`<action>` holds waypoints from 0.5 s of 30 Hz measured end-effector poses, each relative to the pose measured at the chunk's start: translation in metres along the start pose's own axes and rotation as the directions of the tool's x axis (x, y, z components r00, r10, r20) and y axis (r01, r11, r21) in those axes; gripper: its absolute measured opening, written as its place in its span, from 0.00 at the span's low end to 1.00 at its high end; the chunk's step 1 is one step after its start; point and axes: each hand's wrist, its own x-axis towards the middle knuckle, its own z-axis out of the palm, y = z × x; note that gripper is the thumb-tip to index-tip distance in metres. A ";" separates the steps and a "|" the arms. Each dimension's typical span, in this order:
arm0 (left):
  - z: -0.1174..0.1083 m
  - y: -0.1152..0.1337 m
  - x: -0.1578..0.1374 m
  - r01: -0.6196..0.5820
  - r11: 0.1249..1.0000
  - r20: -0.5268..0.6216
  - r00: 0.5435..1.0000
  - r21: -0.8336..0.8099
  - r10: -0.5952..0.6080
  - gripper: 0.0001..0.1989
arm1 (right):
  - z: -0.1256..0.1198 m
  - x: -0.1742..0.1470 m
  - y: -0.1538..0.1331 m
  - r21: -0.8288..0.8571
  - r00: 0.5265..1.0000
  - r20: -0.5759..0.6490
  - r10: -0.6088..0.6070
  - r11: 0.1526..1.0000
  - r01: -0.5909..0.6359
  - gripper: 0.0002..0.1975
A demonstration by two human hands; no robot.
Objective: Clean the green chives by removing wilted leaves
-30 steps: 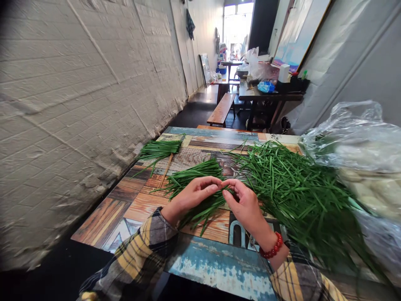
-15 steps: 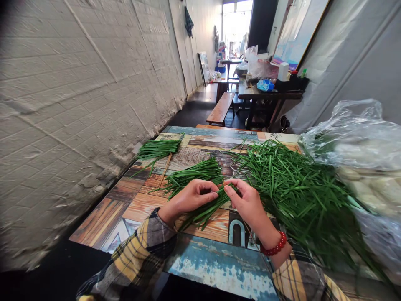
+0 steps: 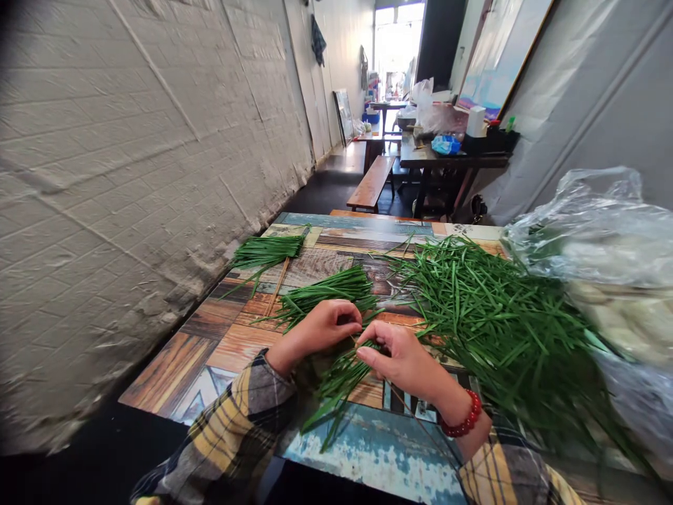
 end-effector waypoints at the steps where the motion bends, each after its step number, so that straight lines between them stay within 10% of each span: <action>1: 0.001 -0.002 -0.001 -0.016 0.996 -0.010 1.000 0.090 0.016 0.04 | 0.000 0.001 0.001 -0.026 1.000 -0.011 -0.012 1.000 0.012 0.08; 8: 0.005 -0.005 -0.002 -0.075 0.931 -0.053 0.994 0.357 0.100 0.04 | 0.001 0.006 0.006 -0.126 0.995 -0.093 -0.021 0.992 0.010 0.07; 15: 0.002 0.001 0.006 0.017 0.996 -0.226 0.973 -0.090 -0.037 0.05 | -0.004 0.012 0.018 -0.063 0.961 -0.276 0.030 0.997 -0.049 0.11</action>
